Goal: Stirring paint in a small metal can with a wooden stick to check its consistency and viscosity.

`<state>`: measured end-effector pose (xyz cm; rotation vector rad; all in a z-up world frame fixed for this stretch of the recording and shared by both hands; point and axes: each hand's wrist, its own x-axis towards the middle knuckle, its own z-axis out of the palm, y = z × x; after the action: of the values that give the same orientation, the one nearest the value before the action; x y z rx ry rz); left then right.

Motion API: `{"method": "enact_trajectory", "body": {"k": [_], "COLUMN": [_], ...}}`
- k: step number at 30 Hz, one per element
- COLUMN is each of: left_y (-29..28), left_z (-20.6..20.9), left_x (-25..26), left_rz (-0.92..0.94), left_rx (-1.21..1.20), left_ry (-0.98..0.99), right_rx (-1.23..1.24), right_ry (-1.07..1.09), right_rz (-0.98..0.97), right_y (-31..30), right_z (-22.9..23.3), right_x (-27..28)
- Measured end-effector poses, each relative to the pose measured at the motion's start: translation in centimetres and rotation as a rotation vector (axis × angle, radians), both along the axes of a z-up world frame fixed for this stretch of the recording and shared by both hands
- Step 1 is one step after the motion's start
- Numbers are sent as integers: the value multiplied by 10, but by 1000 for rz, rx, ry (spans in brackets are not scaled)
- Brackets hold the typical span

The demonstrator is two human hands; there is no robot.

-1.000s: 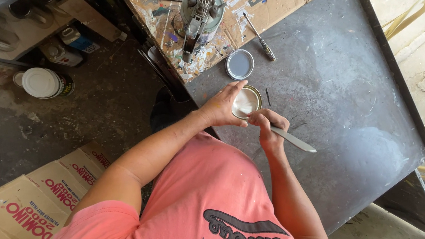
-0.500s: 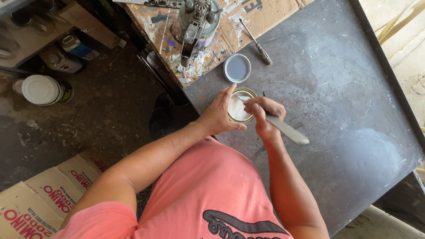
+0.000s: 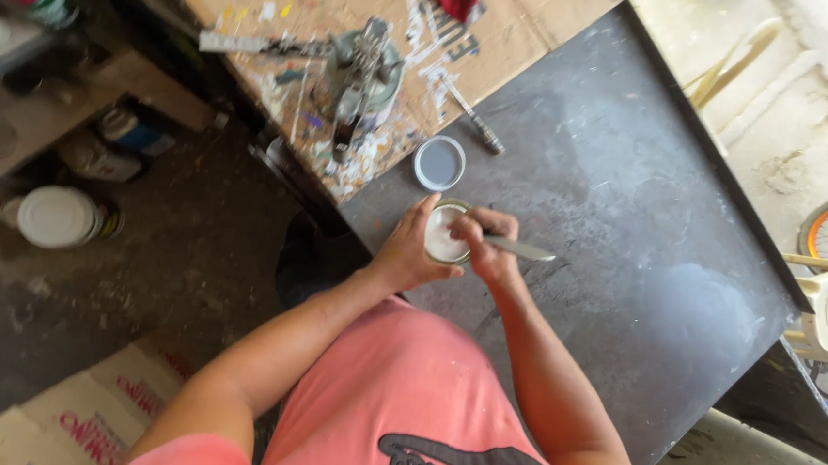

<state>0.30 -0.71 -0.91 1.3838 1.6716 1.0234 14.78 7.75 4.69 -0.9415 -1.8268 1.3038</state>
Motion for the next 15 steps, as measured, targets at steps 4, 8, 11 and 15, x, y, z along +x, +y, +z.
{"method": "enact_trajectory", "body": {"k": [4,8,11,15], "left_y": [2,9,15,18], "left_z": [3,10,22,32], "left_x": [-8,-21,-29,-36], "left_rz": [-51,-148,-197,-219], "left_rx": [-54,-278,-367,-394], "left_ry": [23,4,-2,-6], "right_rx": [-37,-141,-95,-27], "right_ry": [16,97,182,250], "right_rz": [-46,-50,-4,51], "right_y": [-11,-30,-40,-53], "right_z": [-16,-21,7,16], "right_x": [8,10,5,4]}}
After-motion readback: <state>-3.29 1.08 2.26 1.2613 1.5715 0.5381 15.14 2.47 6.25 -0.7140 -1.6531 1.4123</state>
